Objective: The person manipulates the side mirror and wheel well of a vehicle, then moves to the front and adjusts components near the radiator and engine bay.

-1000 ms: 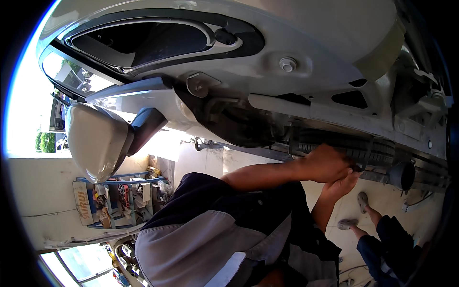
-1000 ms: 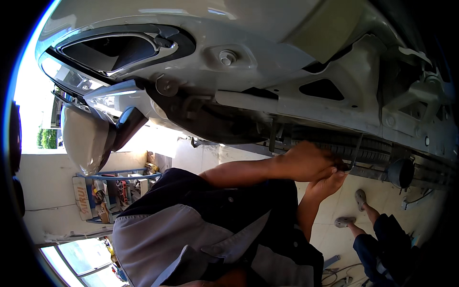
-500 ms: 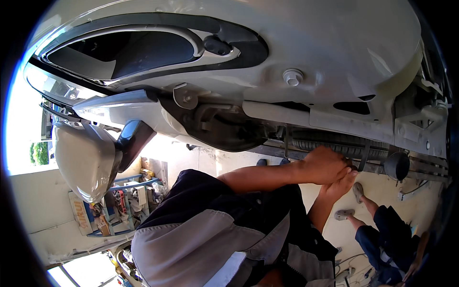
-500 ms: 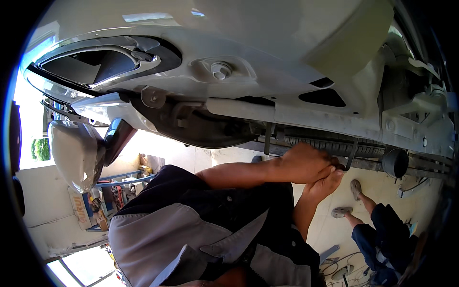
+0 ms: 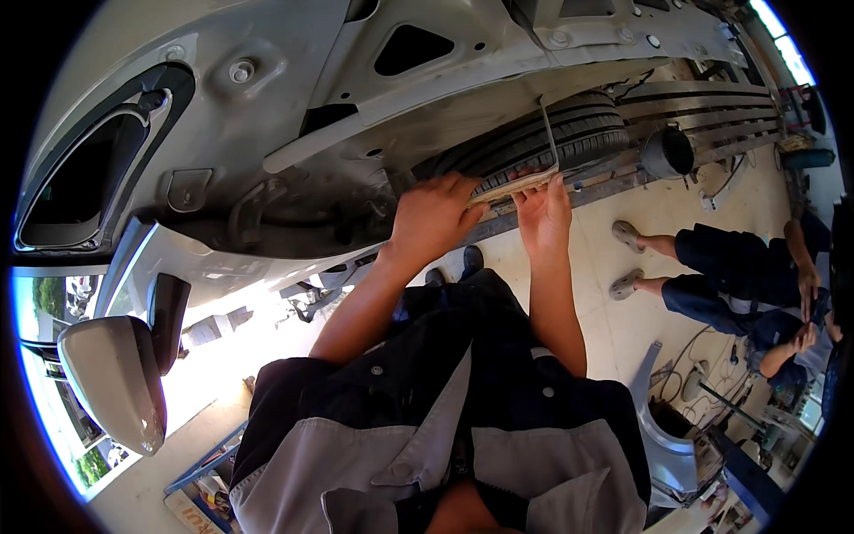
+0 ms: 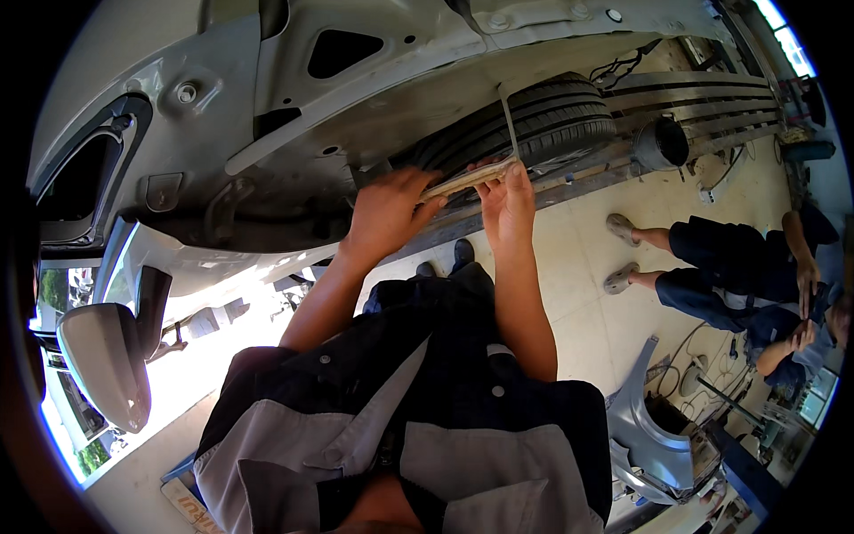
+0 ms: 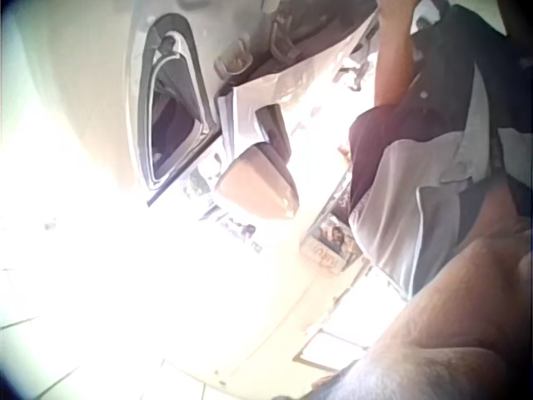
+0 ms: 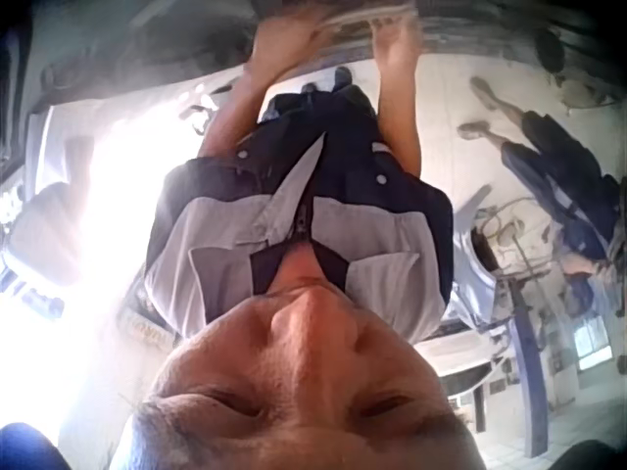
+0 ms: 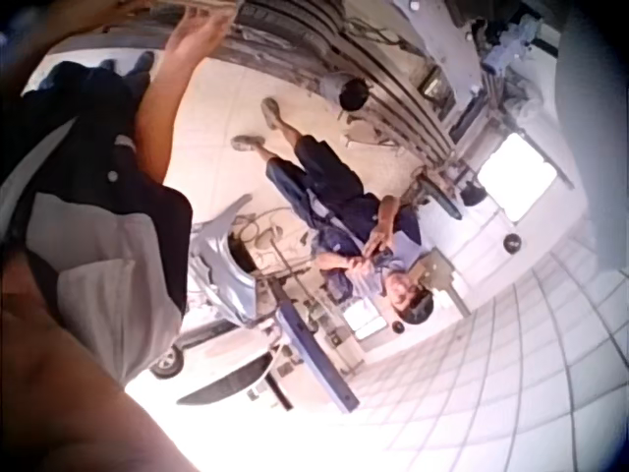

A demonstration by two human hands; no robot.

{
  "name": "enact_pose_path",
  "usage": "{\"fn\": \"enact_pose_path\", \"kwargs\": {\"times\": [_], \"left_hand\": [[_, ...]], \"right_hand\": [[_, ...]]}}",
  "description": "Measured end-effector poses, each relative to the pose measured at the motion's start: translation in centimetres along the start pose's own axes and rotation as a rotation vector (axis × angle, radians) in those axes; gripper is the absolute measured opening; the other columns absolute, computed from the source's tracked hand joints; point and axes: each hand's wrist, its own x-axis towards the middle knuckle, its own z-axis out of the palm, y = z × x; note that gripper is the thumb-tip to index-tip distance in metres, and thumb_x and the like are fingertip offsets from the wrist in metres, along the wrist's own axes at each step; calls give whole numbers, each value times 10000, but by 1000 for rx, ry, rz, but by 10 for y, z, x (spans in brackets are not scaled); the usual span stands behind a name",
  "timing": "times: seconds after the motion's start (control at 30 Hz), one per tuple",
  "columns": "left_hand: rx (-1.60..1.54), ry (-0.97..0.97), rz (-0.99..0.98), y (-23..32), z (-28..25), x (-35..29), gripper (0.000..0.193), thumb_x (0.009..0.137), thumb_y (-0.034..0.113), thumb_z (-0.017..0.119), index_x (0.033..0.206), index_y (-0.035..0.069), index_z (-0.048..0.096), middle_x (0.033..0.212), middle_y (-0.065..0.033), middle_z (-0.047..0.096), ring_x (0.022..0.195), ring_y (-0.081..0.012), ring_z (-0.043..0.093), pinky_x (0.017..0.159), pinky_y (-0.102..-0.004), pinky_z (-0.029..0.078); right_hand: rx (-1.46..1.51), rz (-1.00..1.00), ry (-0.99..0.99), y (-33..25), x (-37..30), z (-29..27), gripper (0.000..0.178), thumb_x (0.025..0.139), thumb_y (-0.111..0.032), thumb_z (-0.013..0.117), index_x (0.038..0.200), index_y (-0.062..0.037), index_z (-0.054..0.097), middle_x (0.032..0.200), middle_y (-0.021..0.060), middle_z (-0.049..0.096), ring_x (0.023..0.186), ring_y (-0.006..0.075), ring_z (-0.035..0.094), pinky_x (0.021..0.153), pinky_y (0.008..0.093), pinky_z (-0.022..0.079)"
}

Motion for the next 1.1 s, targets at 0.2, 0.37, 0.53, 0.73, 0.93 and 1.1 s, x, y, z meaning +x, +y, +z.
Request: {"fn": "enact_pose_path", "kwargs": {"times": [0.2,0.37,0.53,0.73,0.93,1.1], "left_hand": [[49,129,45,8,16,-5,275,771,280,680,939,78,600,797,-77,589,705,-264,609,594,-374,489],[72,97,-29,18,22,4,247,808,301,653,823,81,540,715,-74,582,612,-270,601,504,-382,472],[55,33,-93,29,19,19,269,871,328,580,792,76,527,686,-91,579,590,-293,603,475,-402,459],[24,6,-104,40,21,36,245,899,305,540,812,76,548,707,-99,592,604,-313,606,490,-419,457],[-26,-96,-117,38,18,43,215,906,269,521,826,75,570,709,-106,592,589,-320,596,493,-415,451],[-18,-108,-88,38,18,48,202,896,248,535,836,63,589,703,-111,590,570,-322,587,491,-412,446]], "right_hand": [[227,52,30,7,9,13,337,914,-424,559,894,-88,540,839,37,535,823,185,512,776,346,430],[275,58,73,5,14,16,340,930,-424,533,830,-100,503,815,28,497,797,169,475,741,326,412],[241,73,9,1,12,13,280,917,-363,576,886,-91,516,843,35,515,800,167,491,757,330,426],[52,59,-82,-4,7,-1,204,865,-191,670,956,-78,526,916,52,553,830,152,529,777,295,451],[-40,62,0,-4,6,0,241,853,-178,690,976,-66,516,909,41,561,796,117,531,749,251,443],[-80,7,64,-3,4,9,304,851,-204,696,992,-33,489,902,43,569,798,97,526,744,227,431]]}}
